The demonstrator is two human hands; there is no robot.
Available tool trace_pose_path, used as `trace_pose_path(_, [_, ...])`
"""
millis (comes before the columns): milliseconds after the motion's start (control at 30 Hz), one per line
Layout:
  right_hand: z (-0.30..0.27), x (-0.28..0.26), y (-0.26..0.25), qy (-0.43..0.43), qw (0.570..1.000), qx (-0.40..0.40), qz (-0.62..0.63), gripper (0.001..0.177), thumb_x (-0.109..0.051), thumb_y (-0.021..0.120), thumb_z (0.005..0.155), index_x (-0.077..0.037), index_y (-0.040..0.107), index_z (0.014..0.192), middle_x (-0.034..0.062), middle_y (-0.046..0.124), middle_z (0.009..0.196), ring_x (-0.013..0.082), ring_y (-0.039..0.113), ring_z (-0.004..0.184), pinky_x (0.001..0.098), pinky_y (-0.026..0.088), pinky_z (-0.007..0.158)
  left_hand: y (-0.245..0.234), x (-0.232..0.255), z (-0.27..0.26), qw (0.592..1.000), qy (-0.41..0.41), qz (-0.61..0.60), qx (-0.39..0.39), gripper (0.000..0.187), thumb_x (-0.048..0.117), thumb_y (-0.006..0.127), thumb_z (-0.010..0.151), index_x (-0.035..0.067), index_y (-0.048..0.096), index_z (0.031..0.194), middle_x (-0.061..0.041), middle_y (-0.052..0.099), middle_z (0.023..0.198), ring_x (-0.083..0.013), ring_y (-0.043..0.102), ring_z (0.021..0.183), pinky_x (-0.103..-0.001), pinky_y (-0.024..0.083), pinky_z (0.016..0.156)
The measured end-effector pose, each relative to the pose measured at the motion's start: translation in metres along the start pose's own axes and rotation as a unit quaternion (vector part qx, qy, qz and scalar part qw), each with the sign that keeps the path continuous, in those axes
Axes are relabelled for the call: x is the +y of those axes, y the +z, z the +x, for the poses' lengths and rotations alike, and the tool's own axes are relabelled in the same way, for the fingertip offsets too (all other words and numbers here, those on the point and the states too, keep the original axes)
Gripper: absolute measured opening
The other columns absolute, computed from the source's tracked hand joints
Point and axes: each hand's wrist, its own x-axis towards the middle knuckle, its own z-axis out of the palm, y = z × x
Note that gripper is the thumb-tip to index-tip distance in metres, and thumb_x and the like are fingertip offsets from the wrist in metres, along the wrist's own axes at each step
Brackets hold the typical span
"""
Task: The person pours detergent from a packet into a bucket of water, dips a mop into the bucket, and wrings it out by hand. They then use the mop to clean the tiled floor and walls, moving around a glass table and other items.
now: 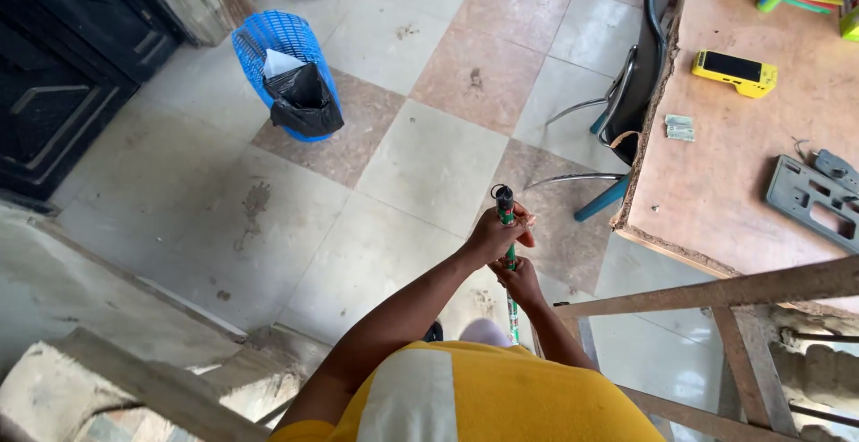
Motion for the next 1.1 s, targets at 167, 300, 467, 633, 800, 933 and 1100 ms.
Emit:
trace_pose_path(167, [0.030, 0.004, -0.009, 0.026, 0.999, 0.027, -0.004, 0.038, -0.024, 0.073, 0.093, -0.005, 0.057, 0.064, -0.0015, 0.052, 0.054, 0.0078, 0.042, 0.048, 0.0301, 0.031, 0.046, -0.010, -0.015, 0.041, 0.996, -0.047, -0.060, -0.035, 0.017, 0.016, 0.066, 0.099, 0.000, 0.061, 0.103, -0.012, 0.072, 0.079, -0.0203, 0.075, 0.075, -0.033, 0.060, 0.073])
trace_pose_path(300, [0.058, 0.000, -0.021, 0.048, 0.997, 0.051, -0.017, 0.036, -0.025, 0.073, 0.092, -0.004, 0.060, 0.066, -0.0003, 0.055, 0.054, 0.0091, 0.045, 0.048, 0.0314, 0.034, 0.046, -0.016, -0.033, 0.081, 0.991, -0.078, -0.089, -0.056, 0.018, 0.016, 0.067, 0.099, -0.001, 0.062, 0.103, -0.010, 0.071, 0.083, -0.0210, 0.076, 0.077, -0.033, 0.062, 0.074])
trace_pose_path(467, [0.117, -0.001, -0.046, 0.056, 0.993, 0.042, -0.094, 0.041, -0.029, 0.072, 0.091, -0.003, 0.059, 0.062, 0.0038, 0.057, 0.052, 0.0129, 0.050, 0.046, 0.0343, 0.040, 0.047, -0.034, -0.006, 0.143, 0.986, -0.139, -0.054, -0.075, 0.017, 0.017, 0.067, 0.099, 0.001, 0.063, 0.102, -0.009, 0.070, 0.084, -0.0194, 0.075, 0.078, -0.032, 0.060, 0.074])
trace_pose_path(633, [0.183, -0.015, -0.083, 0.071, 0.991, 0.026, -0.112, 0.040, -0.029, 0.071, 0.090, -0.004, 0.057, 0.062, 0.0047, 0.057, 0.052, 0.0143, 0.051, 0.047, 0.0356, 0.040, 0.048, -0.040, -0.015, 0.234, 0.976, -0.187, -0.015, -0.107, 0.017, 0.019, 0.068, 0.099, 0.003, 0.062, 0.099, -0.009, 0.068, 0.081, -0.0211, 0.076, 0.074, -0.033, 0.056, 0.068])
trace_pose_path(800, [0.248, -0.063, -0.120, 0.141, 0.986, 0.060, -0.069, 0.038, -0.024, 0.071, 0.088, -0.004, 0.055, 0.060, 0.0064, 0.055, 0.052, 0.0167, 0.052, 0.046, 0.0364, 0.042, 0.049, -0.039, 0.025, 0.325, 0.977, -0.171, 0.021, -0.124, 0.021, 0.023, 0.065, 0.099, 0.002, 0.067, 0.098, -0.011, 0.068, 0.067, -0.0222, 0.070, 0.057, -0.036, 0.049, 0.053])
trace_pose_path(933, [0.299, -0.110, -0.136, 0.157, 0.981, 0.076, -0.080, 0.037, -0.021, 0.071, 0.088, -0.004, 0.055, 0.058, 0.0069, 0.056, 0.050, 0.0178, 0.052, 0.045, 0.0356, 0.041, 0.048, -0.050, 0.053, 0.393, 0.979, -0.168, 0.025, -0.112, 0.023, 0.024, 0.066, 0.097, 0.001, 0.066, 0.097, -0.011, 0.067, 0.063, -0.0226, 0.069, 0.053, -0.036, 0.051, 0.051])
trace_pose_path(1100, [0.347, -0.170, -0.142, 0.154, 0.986, 0.066, 0.023, 0.039, -0.014, 0.071, 0.087, -0.003, 0.048, 0.058, 0.0049, 0.047, 0.051, 0.0178, 0.048, 0.043, 0.0347, 0.038, 0.045, -0.069, 0.091, 0.450, 0.984, -0.115, 0.040, -0.132, 0.034, 0.035, 0.064, 0.101, 0.001, 0.066, 0.095, -0.010, 0.067, 0.059, -0.0210, 0.069, 0.052, -0.033, 0.052, 0.050])
